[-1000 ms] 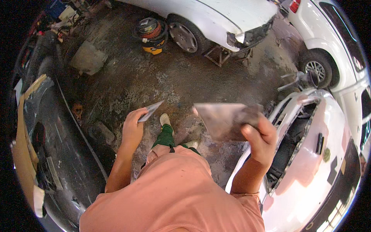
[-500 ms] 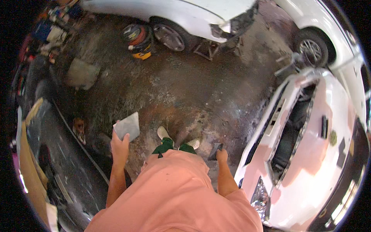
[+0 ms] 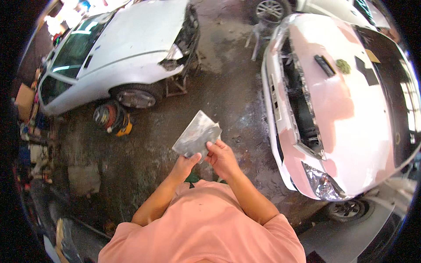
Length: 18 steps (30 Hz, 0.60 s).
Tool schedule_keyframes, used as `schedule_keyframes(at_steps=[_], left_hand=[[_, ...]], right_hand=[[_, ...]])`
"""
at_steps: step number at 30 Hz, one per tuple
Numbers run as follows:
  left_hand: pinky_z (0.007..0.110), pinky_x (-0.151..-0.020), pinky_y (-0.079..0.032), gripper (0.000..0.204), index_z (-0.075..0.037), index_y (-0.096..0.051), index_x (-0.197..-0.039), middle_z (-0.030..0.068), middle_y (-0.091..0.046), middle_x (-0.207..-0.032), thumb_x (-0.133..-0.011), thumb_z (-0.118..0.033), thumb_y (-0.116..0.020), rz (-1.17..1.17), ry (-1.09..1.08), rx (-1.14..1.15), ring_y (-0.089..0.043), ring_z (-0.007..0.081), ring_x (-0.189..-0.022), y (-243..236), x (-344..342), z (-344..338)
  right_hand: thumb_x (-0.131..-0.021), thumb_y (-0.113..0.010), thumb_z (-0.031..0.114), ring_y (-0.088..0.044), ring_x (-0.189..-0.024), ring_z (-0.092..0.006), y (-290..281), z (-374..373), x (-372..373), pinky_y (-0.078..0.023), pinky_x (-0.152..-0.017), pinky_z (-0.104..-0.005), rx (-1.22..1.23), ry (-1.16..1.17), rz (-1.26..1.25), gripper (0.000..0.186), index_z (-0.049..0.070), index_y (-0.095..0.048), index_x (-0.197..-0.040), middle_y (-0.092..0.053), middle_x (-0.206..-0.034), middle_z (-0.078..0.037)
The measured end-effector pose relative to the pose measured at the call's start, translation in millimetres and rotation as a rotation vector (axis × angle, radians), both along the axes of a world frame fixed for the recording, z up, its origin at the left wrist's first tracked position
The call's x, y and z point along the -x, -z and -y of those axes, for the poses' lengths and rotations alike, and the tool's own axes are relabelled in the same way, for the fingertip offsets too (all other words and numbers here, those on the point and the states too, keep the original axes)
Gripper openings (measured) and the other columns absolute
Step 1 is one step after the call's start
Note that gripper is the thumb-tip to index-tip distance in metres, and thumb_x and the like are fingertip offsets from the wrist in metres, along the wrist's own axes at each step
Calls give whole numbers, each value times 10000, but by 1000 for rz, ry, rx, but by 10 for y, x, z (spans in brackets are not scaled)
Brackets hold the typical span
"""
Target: The person sands the hood of a white car using sandpaper and a sanding block, moving around to reach different sections of the car hood.
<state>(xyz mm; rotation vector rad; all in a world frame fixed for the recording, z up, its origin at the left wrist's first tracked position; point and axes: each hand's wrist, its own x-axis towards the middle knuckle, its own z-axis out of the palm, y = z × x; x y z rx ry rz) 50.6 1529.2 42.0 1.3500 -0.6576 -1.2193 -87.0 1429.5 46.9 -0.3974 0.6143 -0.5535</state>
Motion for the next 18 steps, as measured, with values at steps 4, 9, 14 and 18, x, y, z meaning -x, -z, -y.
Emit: schedule_keyframes(at_steps=[4,9,14,18], left_hand=[[335,-983,-465,342,-14,-625,-1233,52,-658,-1210,-896,-67,-654,-334,-39,32,-609,187,-1122,58,-183,498],[354,-968,-482,270,-29,-662,-1146,69,-678,-1176,-879,1,-643,-602,133,-24,-631,213,-1097,95,-649,889],[346,-925,-506,208,-17,-684,-1069,59,-677,-1152,-867,31,-693,421,686,451,-642,198,-1041,476,-1247,1139],[348,-943,-485,311,-23,-638,-1177,47,-647,-1153,-867,-1,-643,-216,689,-144,-604,174,-1071,232,-1591,1511]], right_hand=[[-1033,-574,300,-676,-884,-157,110,131,-85,-568,-745,-340,141,36,-50,294,29,-648,-1120,-701,-1071,-71],[-1075,-417,458,-656,-1043,-197,49,193,-122,-540,-843,-376,149,45,-217,511,21,-582,-1282,-670,-1192,-84],[-1060,-472,423,-540,-1272,-224,-38,377,-680,-438,-1056,-440,145,825,29,520,54,-443,-1425,-565,-1391,-72],[-1012,-558,171,-614,-1177,-274,-236,429,-691,-472,-1019,-410,399,1163,-348,357,20,-546,-1335,-630,-1310,-90]])
